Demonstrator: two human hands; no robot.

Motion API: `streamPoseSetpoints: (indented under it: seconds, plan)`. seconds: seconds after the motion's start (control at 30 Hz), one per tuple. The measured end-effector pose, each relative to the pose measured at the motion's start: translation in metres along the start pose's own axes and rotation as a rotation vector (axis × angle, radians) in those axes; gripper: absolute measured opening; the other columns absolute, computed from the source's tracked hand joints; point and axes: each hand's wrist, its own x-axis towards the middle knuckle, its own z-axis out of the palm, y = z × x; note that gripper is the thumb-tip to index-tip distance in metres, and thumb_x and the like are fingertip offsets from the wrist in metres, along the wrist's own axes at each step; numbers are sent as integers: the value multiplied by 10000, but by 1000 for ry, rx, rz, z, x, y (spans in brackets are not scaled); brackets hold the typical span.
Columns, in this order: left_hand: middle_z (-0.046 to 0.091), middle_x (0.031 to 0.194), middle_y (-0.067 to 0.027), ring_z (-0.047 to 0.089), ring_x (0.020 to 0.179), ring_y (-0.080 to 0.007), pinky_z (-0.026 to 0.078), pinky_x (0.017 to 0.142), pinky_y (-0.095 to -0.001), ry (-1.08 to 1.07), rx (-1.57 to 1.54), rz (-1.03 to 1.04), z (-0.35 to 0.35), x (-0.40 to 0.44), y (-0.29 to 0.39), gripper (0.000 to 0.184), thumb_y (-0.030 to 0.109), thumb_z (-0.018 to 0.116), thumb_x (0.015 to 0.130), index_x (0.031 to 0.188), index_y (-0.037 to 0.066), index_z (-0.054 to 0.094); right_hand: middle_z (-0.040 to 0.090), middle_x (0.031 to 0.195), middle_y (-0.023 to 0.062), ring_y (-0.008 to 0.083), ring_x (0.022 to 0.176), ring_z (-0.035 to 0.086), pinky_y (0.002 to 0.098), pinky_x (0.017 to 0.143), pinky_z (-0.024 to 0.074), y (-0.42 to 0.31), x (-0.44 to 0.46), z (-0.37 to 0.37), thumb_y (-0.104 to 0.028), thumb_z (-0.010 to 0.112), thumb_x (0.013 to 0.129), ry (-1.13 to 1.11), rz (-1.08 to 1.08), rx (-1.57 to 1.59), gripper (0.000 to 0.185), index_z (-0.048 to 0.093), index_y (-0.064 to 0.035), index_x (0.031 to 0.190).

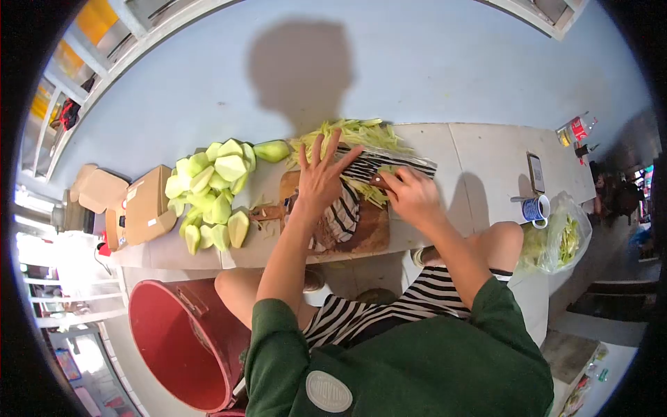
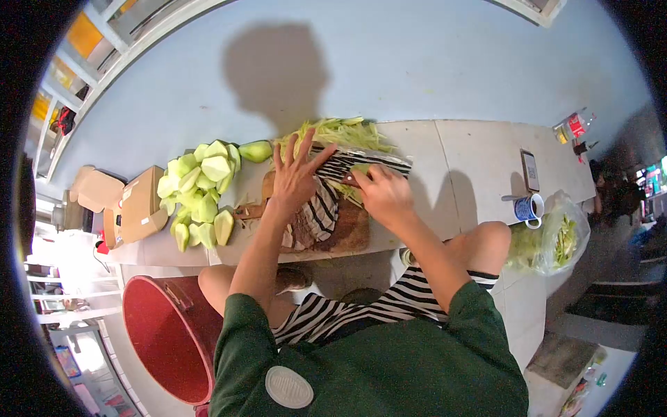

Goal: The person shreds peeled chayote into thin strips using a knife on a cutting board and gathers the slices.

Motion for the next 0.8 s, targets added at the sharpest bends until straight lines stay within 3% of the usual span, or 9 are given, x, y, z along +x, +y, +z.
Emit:
streamPoseSetpoints:
  seconds: [0.2, 0.27, 0.33, 0.43, 0.53, 0.57, 0.7, 0.8]
  plan:
    - [169, 1697, -41, 194, 1530, -379, 198, 1169, -691, -186, 75, -177, 41, 26, -45, 796, 101, 573, 860, 1561, 414, 364, 633, 949, 70, 263, 881, 685, 396, 721, 569, 17, -24, -13, -156, 764, 800, -17, 104, 76, 375, 700, -148, 1169]
    - [210, 1686, -50, 188, 1526, -396, 205, 1160, -700, -172, 41, -256, 50, 24, -58, 707, 142, 584, 892, 1543, 363, 421, 639, 952, 75, 274, 869, 683, 397, 724, 570, 25, -32, -11, -153, 767, 803, -2, 151, 130, 374, 697, -142, 1170]
    - [266, 1665, -78, 203, 1517, -407, 238, 1142, -699, -216, -53, -528, 61, 24, -79, 637, 186, 599, 908, 1518, 319, 468, 661, 970, 89, 303, 850, 682, 406, 731, 571, 33, -38, -8, -154, 757, 828, 4, 233, 216, 355, 691, -125, 1175]
    - [326, 1635, -102, 223, 1505, -410, 279, 1134, -668, -310, -21, -629, 76, 16, -119, 619, 189, 617, 902, 1499, 297, 496, 679, 1008, 108, 323, 840, 687, 422, 725, 572, 39, -37, -6, -146, 748, 847, -33, 291, 303, 353, 682, -101, 1191]
    - [391, 1579, -118, 303, 1452, -419, 323, 1121, -623, -339, 78, -630, 96, 4, -148, 654, 140, 644, 872, 1492, 292, 502, 690, 1012, 140, 341, 851, 696, 419, 721, 569, 39, -33, -6, -133, 758, 849, 12, 318, 401, 351, 681, -69, 1186]
    - [457, 1505, -122, 386, 1384, -415, 381, 1082, -584, -256, 114, -605, 105, -1, -154, 656, 84, 657, 846, 1459, 282, 531, 690, 1012, 140, 341, 851, 696, 419, 721, 569, 39, -31, -5, -133, 758, 849, 6, 320, 399, 351, 681, -69, 1186]
    - [531, 1406, -110, 449, 1335, -383, 468, 984, -544, -308, 168, -534, 96, 3, -162, 616, 65, 649, 838, 1410, 274, 554, 691, 974, 171, 339, 842, 705, 388, 718, 559, 40, -27, 1, -106, 772, 845, 60, 377, 631, 328, 681, -30, 1150]
    - [531, 1406, -108, 451, 1334, -374, 467, 987, -538, -358, 230, -452, 91, 14, -169, 611, 61, 650, 840, 1408, 259, 538, 692, 957, 177, 328, 826, 705, 377, 716, 554, 41, -30, 9, -91, 773, 842, 70, 384, 681, 318, 679, -21, 1138]
